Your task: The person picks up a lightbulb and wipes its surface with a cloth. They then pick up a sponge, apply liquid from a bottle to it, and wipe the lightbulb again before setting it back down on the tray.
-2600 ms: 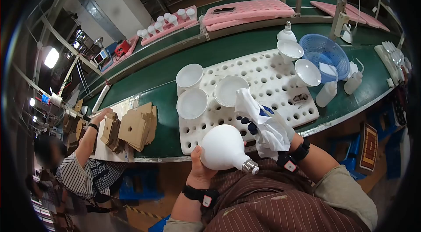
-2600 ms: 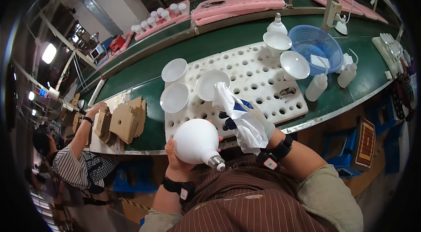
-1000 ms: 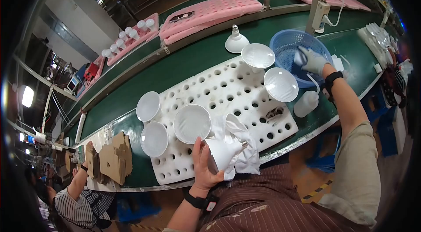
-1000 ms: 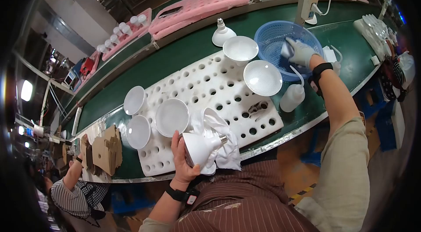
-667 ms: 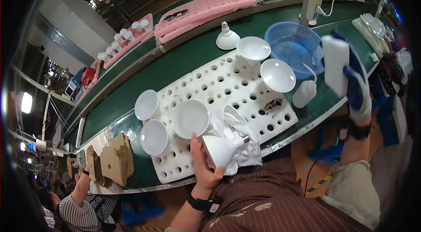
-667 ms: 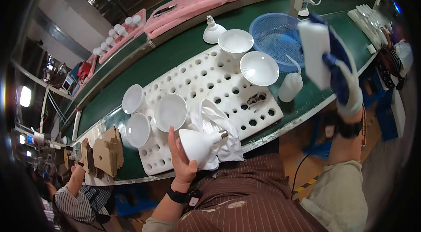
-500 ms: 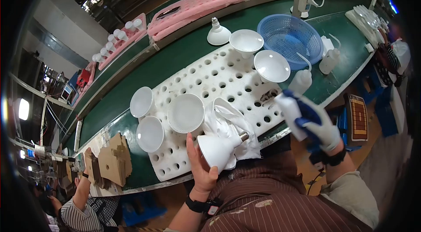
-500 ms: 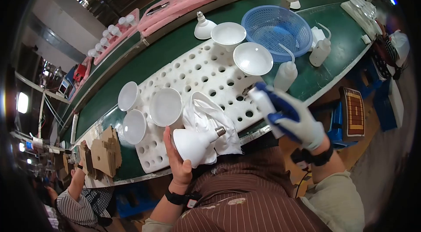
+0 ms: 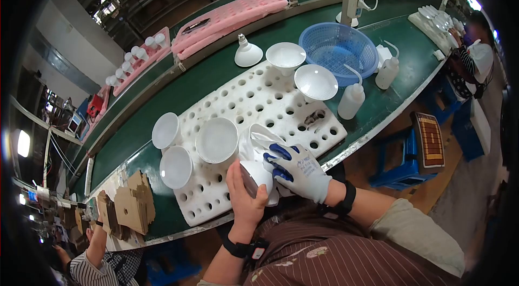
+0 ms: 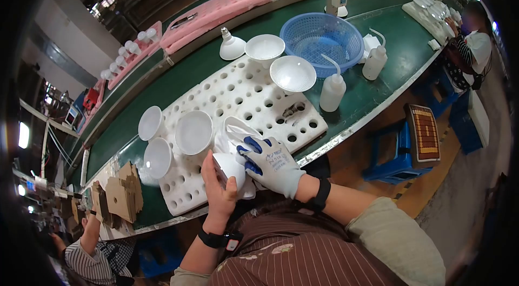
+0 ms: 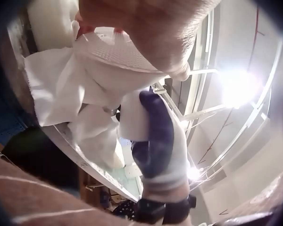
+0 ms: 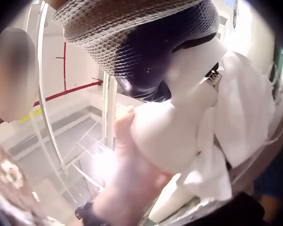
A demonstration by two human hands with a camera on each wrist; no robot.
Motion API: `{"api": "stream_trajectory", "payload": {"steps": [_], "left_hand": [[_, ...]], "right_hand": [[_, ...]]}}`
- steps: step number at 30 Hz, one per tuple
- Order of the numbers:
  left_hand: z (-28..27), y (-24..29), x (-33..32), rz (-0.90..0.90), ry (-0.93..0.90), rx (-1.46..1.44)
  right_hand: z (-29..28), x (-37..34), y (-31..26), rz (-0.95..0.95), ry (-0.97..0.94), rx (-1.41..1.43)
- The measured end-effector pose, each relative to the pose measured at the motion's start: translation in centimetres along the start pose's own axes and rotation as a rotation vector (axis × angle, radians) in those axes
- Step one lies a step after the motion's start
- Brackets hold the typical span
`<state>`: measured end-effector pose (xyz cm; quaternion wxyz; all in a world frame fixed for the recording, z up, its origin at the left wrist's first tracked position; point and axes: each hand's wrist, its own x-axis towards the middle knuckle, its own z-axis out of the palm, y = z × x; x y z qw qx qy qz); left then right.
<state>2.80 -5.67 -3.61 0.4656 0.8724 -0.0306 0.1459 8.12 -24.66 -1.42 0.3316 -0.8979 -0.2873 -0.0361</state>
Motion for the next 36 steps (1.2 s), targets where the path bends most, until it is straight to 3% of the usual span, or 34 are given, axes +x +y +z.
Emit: {"api": "stream_trajectory", "payload": {"steps": [3, 11, 15, 21, 25, 29, 31, 33, 35, 36], "left_hand": [[0.2, -0.5, 0.2, 0.005, 0.005, -0.008], [-0.1, -0.3, 0.4, -0.018, -0.008, 0.002], [0.4, -0.7, 0.3, -0.038, 0.002, 0.011], [0.1, -0.4, 0.3, -0.01, -0.012, 0.03], [0.3, -0.7, 0.4, -0.027, 0.005, 0.014], [0.3, -0.7, 0.4, -0.006, 0.001, 0.001], [0.1, -0.8, 0.1, 0.02, -0.011, -0.002], [-0.2, -1.8, 0.1, 0.046, -0.01, -0.028], [-0.5, -2.4, -0.7, -0.073, -0.026, -0.393], [-1.2, -0.9, -0.6, -0.092, 0.0, -0.487]], "right_hand": [[-0.1, -2.6, -0.9, -0.096, 0.073, -0.069], [0.7, 0.3, 0.1, -0.034, -0.007, -0.019], [0.7, -2.6, -0.9, -0.066, 0.097, -0.093], [1.4, 1.3, 0.4, -0.026, 0.009, 0.101], [0.6, -2.5, -0.9, -0.108, 0.107, -0.017], [0.2, -0.2, -1.2, -0.067, 0.035, 0.042], [1.3, 2.6, 0.9, -0.038, -0.103, 0.18], [-0.3, 3.3, 0.4, -0.058, -0.078, 0.082], [-2.0, 2.5, 0.7, 0.092, -0.022, 0.527], [-3.3, 2.1, 0.5, 0.4, -0.083, 0.902]]}}
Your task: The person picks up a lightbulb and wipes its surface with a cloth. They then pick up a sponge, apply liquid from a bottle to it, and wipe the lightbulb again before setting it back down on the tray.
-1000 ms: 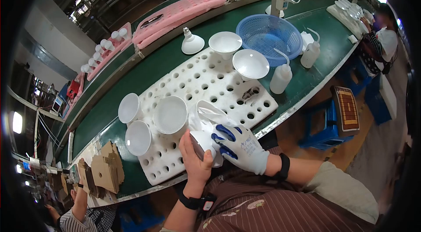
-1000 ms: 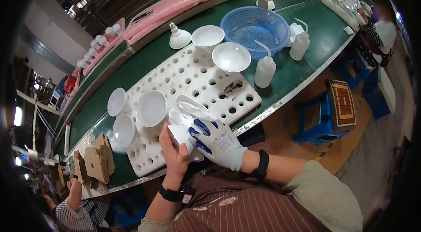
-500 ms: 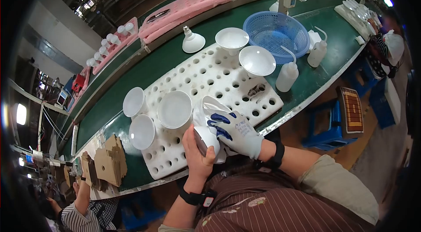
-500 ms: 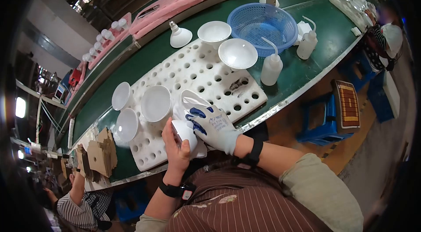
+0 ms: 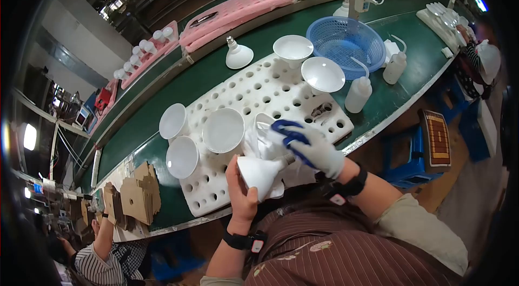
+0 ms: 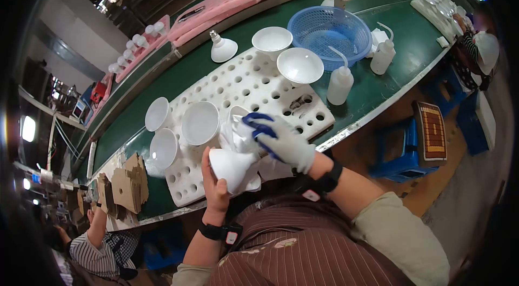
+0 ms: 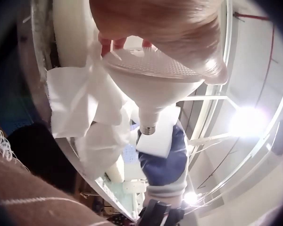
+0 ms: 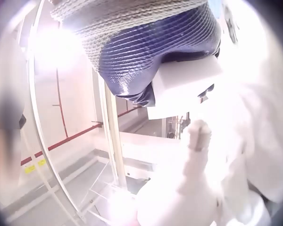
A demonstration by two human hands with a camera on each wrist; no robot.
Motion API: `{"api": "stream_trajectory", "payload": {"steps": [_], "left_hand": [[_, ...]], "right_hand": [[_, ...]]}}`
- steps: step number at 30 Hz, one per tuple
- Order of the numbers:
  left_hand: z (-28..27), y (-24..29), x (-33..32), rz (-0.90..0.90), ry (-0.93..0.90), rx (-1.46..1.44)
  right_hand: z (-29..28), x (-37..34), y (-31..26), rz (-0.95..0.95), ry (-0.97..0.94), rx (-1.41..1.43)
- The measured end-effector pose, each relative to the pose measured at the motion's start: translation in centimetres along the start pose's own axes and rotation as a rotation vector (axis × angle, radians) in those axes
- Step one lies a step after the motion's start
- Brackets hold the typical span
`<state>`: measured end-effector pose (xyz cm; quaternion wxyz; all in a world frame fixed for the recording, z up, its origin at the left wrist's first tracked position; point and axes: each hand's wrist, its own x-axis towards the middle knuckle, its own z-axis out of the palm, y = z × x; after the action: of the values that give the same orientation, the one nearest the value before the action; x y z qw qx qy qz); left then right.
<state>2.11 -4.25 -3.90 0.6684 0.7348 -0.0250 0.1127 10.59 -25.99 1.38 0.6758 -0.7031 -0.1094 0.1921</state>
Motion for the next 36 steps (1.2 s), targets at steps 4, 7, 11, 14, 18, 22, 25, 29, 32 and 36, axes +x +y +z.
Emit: {"api": "stream_trajectory", "payload": {"steps": [4, 7, 11, 14, 18, 22, 25, 29, 32, 36], "left_hand": [[-1.1, 1.0, -1.1, -0.005, 0.058, -0.107], [-1.4, 2.2, -1.4, 0.044, 0.038, -0.097], [-1.4, 2.5, -1.2, 0.077, 0.03, -0.084], [-1.4, 2.1, -0.9, 0.086, 0.01, -0.05], [-1.0, -0.7, -0.2, 0.106, 0.034, 0.105], [0.8, -0.8, 0.1, 0.27, 0.079, 0.582], [0.8, -0.4, 0.2, 0.179, 0.083, 0.536], [1.0, -0.4, 0.5, 0.159, 0.082, 0.53], [1.0, -0.1, 0.6, 0.139, 0.076, 0.552], [0.7, 0.1, 0.9, 0.075, 0.063, 0.552]], "right_hand": [[-2.5, -1.2, 0.5, -0.297, 0.019, -0.015], [-2.0, -2.7, -1.0, -0.124, 0.036, 0.177], [-1.3, -3.3, -1.3, -0.211, 0.062, 0.198], [-1.1, -3.9, -1.7, -0.489, 0.058, -0.485], [2.4, -3.6, -0.4, -0.613, -0.11, -0.941], [3.5, 1.1, 4.1, -0.42, 0.006, -0.866], [4.1, 0.0, 3.6, -0.433, 0.064, -0.888], [4.2, -2.9, 3.7, -0.545, 0.102, -0.947], [3.9, -0.1, 3.2, -0.476, 0.024, -0.863], [4.1, -1.0, 3.4, -0.548, 0.082, -0.83]]}}
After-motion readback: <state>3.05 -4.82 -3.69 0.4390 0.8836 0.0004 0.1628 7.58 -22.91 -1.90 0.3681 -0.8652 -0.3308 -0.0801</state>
